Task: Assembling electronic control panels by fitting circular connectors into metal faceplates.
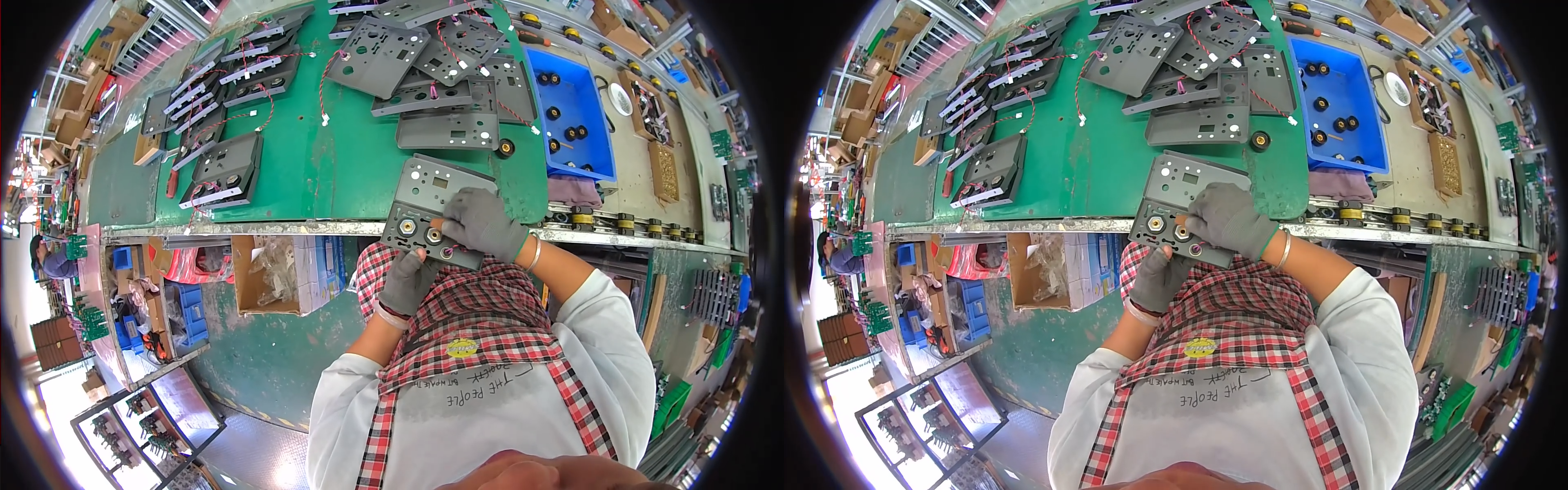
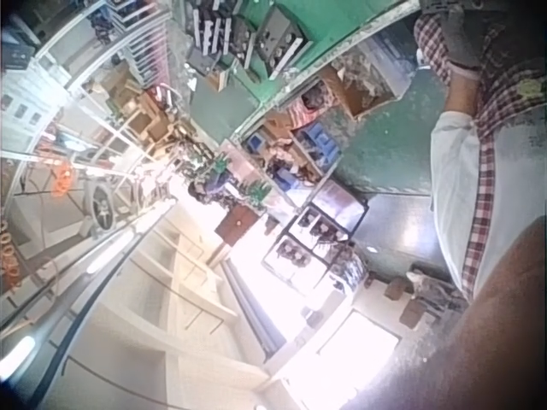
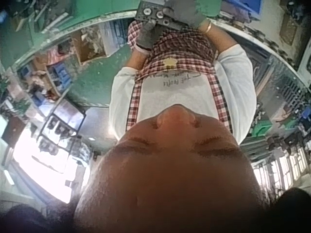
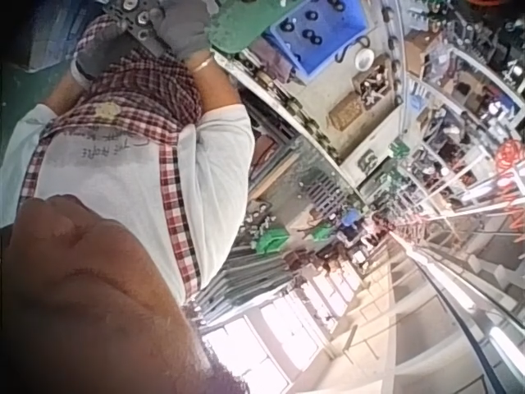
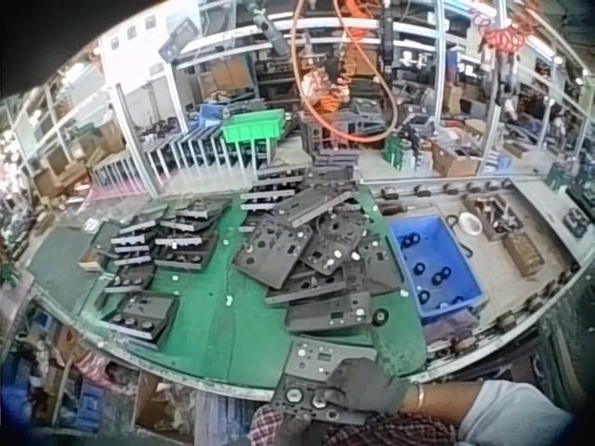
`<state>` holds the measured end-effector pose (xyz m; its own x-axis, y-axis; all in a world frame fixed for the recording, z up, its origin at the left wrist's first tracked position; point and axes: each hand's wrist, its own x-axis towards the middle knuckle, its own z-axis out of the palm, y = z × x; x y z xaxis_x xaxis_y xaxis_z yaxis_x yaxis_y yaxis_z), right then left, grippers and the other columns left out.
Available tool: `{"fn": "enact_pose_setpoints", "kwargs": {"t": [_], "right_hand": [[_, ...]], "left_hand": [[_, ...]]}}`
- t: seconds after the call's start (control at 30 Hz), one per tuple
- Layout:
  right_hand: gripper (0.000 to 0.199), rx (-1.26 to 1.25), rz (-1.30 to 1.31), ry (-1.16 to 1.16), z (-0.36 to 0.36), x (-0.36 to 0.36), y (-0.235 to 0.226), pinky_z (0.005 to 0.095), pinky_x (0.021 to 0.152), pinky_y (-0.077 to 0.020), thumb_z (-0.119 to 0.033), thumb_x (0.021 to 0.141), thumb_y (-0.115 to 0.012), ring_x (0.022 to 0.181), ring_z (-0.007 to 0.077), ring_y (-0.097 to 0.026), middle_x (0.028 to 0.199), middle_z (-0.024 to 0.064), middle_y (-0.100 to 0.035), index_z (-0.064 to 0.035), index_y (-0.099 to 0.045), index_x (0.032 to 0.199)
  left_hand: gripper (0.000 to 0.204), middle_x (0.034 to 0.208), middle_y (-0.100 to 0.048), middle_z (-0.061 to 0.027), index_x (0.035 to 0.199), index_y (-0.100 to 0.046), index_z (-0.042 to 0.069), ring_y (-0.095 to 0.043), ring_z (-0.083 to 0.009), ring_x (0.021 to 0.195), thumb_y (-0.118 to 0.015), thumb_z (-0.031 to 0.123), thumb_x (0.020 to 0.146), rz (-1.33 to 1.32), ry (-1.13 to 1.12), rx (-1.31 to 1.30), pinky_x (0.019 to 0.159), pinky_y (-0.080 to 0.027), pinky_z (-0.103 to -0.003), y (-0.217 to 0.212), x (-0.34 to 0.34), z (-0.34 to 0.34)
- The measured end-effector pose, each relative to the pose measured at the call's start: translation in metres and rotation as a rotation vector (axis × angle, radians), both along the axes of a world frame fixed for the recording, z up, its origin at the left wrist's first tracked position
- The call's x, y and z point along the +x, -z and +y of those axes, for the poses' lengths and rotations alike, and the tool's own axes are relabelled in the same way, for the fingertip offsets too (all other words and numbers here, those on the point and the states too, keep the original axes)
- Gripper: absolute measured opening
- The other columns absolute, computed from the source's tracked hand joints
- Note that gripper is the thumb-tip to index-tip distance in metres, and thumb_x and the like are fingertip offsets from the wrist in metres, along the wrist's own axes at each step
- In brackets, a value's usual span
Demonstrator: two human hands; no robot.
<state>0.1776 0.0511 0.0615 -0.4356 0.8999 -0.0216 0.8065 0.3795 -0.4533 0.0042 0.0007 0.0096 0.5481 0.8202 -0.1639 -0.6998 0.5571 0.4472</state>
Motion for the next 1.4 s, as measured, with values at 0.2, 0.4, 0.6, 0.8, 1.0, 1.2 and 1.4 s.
{"fn": "enact_pose_setpoints", "kwargs": {"t": [0.2, 0.4, 0.6, 0.8, 1.0, 1.2, 1.4], "right_hand": [[0.016, 0.280, 0.280, 0.157, -0.007, 0.032, 0.010, 0.0371, 0.069, -0.0463, -0.019, 0.069, -0.060, 0.075, 0.0259, -0.056, 0.069, 0.0092, -0.057, -0.0031, -0.062, 0.072], [0.034, 0.308, 0.146, 0.681, 0.016, 0.097, 0.011, 0.0386, 0.075, -0.0435, -0.022, 0.070, -0.063, 0.084, 0.0289, -0.055, 0.084, 0.0116, -0.057, -0.0073, -0.058, 0.099], [0.024, 0.327, 0.443, 0.657, 0.005, 0.072, 0.017, 0.0392, 0.071, -0.0441, -0.009, 0.068, -0.061, 0.081, 0.0308, -0.055, 0.085, 0.0127, -0.056, -0.0051, -0.049, 0.088], [0.029, 0.293, 0.472, 0.179, -0.056, -0.009, -0.035, 0.0346, 0.056, -0.0443, -0.007, 0.064, -0.062, 0.066, 0.0278, -0.053, 0.077, 0.0096, -0.051, -0.0059, -0.050, 0.091], [0.031, 0.218, 0.520, 0.107, -0.055, -0.013, -0.048, 0.0342, 0.050, -0.0444, -0.015, 0.064, -0.067, 0.064, 0.0267, -0.054, 0.076, 0.0094, -0.050, -0.0070, -0.052, 0.090], [0.027, 0.526, 0.404, -0.039, -0.053, -0.024, -0.044, 0.0341, 0.051, -0.0440, -0.023, 0.062, -0.069, 0.063, 0.0241, -0.053, 0.077, 0.0064, -0.050, -0.0114, -0.056, 0.082], [0.028, 0.225, 0.552, 0.049, -0.037, 0.012, -0.030, 0.0354, 0.058, -0.0446, -0.020, 0.063, -0.069, 0.064, 0.0248, -0.052, 0.071, 0.0060, -0.050, -0.0105, -0.060, 0.088]], "left_hand": [[0.055, 0.122, -0.046, -0.0080, 0.123, -0.038, 0.002, -0.046, -0.0193, 0.112, -0.060, 0.031, 0.081, 0.068, -0.034, -0.028, 0.096, -0.037, -0.035, 0.001, -0.009, 0.000], [0.049, 0.082, -0.061, -0.0093, 0.095, -0.056, -0.001, -0.060, -0.0163, 0.068, -0.054, 0.046, 0.082, 0.782, -0.124, 0.161, 0.061, -0.050, -0.028, -0.012, -0.033, 0.010], [0.035, 0.062, -0.058, -0.0074, 0.073, -0.057, -0.002, -0.057, -0.0154, 0.055, -0.052, 0.030, 0.085, 0.973, 0.126, 0.206, 0.052, -0.045, -0.026, -0.035, -0.032, -0.002], [0.017, 0.070, -0.059, -0.0071, 0.084, -0.056, -0.003, -0.056, -0.0126, 0.062, -0.058, 0.013, 0.080, 1.154, -0.291, 0.837, 0.058, -0.045, -0.026, -0.071, 0.005, -0.008], [0.019, 0.078, -0.059, -0.0078, 0.092, -0.054, -0.004, -0.057, -0.0124, 0.066, -0.055, 0.012, 0.082, 0.897, -0.161, 0.375, 0.064, -0.046, -0.024, -0.074, 0.002, -0.011], [0.039, 0.090, -0.055, -0.0085, 0.101, -0.050, -0.001, -0.055, -0.0138, 0.079, -0.056, 0.033, 0.082, 0.110, 0.006, 0.028, 0.066, -0.046, -0.027, -0.055, -0.003, -0.020], [0.042, 0.080, -0.052, -0.0035, 0.097, -0.053, 0.001, -0.047, -0.0115, 0.068, -0.055, 0.041, 0.083, -0.055, 0.139, -0.021, 0.059, -0.039, -0.024, -0.048, -0.015, -0.015]]}}
